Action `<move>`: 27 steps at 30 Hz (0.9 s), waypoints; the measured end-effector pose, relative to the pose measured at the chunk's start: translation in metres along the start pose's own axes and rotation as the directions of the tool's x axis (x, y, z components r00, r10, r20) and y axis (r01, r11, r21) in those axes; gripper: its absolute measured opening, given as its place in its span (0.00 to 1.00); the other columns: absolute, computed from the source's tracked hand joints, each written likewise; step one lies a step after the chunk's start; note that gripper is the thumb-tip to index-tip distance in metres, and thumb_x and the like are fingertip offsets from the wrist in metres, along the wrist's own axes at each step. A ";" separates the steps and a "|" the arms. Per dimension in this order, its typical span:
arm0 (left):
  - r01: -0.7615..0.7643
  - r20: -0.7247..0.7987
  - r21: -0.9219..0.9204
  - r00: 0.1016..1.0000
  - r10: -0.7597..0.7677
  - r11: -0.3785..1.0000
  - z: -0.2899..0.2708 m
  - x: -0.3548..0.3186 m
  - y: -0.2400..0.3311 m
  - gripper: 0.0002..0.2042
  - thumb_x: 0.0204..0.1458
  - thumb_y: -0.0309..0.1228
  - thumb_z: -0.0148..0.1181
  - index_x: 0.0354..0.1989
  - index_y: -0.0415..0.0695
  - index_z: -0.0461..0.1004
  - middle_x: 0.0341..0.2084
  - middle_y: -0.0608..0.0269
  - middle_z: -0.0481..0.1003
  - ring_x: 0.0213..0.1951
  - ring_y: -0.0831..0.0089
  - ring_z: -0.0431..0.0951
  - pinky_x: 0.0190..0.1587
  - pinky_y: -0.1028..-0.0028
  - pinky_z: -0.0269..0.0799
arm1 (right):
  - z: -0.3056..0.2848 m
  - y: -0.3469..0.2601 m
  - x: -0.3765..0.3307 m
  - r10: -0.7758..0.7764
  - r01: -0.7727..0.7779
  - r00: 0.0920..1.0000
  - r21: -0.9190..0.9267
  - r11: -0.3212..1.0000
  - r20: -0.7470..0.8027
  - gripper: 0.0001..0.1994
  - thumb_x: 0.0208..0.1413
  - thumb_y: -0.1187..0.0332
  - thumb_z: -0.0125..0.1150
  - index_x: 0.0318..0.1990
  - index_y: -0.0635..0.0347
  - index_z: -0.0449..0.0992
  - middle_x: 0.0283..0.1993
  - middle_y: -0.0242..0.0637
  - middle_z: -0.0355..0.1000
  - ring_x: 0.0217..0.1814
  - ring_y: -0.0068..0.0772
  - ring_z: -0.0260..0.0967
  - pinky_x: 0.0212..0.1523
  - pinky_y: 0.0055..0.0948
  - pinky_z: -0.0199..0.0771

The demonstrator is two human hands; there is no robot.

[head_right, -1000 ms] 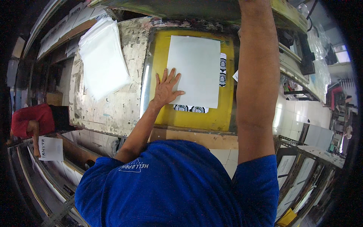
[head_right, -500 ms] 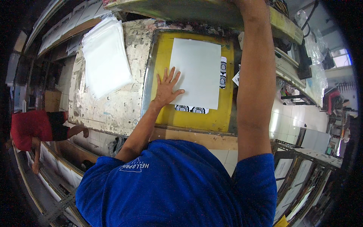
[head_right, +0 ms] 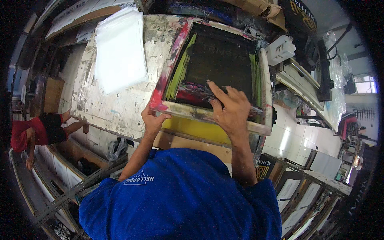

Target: The person performs a screen printing task by placing white papers under a screen frame, applying ink with a squeegee, and lifting the frame to reveal the print. The person then moves printed papers to a drying rack and later applies a liquid to the screen to clean it.

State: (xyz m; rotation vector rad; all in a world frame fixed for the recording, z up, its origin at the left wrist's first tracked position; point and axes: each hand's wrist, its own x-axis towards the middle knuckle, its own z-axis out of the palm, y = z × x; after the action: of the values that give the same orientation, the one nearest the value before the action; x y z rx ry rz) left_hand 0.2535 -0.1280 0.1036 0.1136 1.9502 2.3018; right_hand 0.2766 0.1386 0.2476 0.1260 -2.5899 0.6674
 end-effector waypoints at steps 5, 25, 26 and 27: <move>-0.320 0.095 0.492 0.944 0.315 0.810 -0.023 -0.009 -0.050 0.45 0.31 0.33 0.80 0.64 0.38 0.68 0.64 0.47 0.67 0.61 0.54 0.66 0.65 0.60 0.60 | 0.072 0.040 -0.052 0.117 -0.118 0.952 -0.014 0.993 0.282 0.29 0.44 0.67 0.72 0.59 0.42 0.77 0.48 0.58 0.76 0.49 0.52 0.75 0.49 0.46 0.69; -0.228 0.132 0.782 0.970 0.204 0.580 -0.034 -0.017 -0.048 0.41 0.36 0.48 0.74 0.61 0.40 0.72 0.70 0.41 0.54 0.63 0.45 0.59 0.65 0.52 0.55 | 0.176 0.202 0.109 0.045 -0.010 0.993 -0.298 0.955 0.110 0.42 0.30 0.72 0.63 0.64 0.41 0.71 0.55 0.43 0.68 0.60 0.46 0.61 0.62 0.59 0.49; -0.228 0.134 0.780 0.970 0.201 0.583 -0.034 -0.018 -0.048 0.41 0.36 0.48 0.74 0.61 0.40 0.72 0.70 0.41 0.54 0.63 0.45 0.59 0.65 0.52 0.55 | 0.179 0.209 0.121 0.058 -0.017 0.990 -0.297 0.955 0.128 0.42 0.30 0.71 0.63 0.64 0.40 0.71 0.55 0.43 0.68 0.60 0.46 0.61 0.62 0.59 0.49; -0.218 0.126 0.774 0.973 0.193 0.595 -0.035 -0.018 -0.050 0.40 0.40 0.49 0.72 0.62 0.41 0.71 0.70 0.41 0.54 0.64 0.45 0.58 0.65 0.52 0.54 | 0.180 0.215 0.134 0.071 -0.025 0.987 -0.297 0.955 0.143 0.42 0.30 0.70 0.64 0.64 0.40 0.71 0.55 0.43 0.68 0.60 0.46 0.61 0.62 0.59 0.49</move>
State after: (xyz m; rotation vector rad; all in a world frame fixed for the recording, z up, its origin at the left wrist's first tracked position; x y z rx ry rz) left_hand 0.2687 -0.1564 0.0487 0.4691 2.9069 1.3070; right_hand 0.0410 0.2444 0.0747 0.0189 -2.8139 0.2896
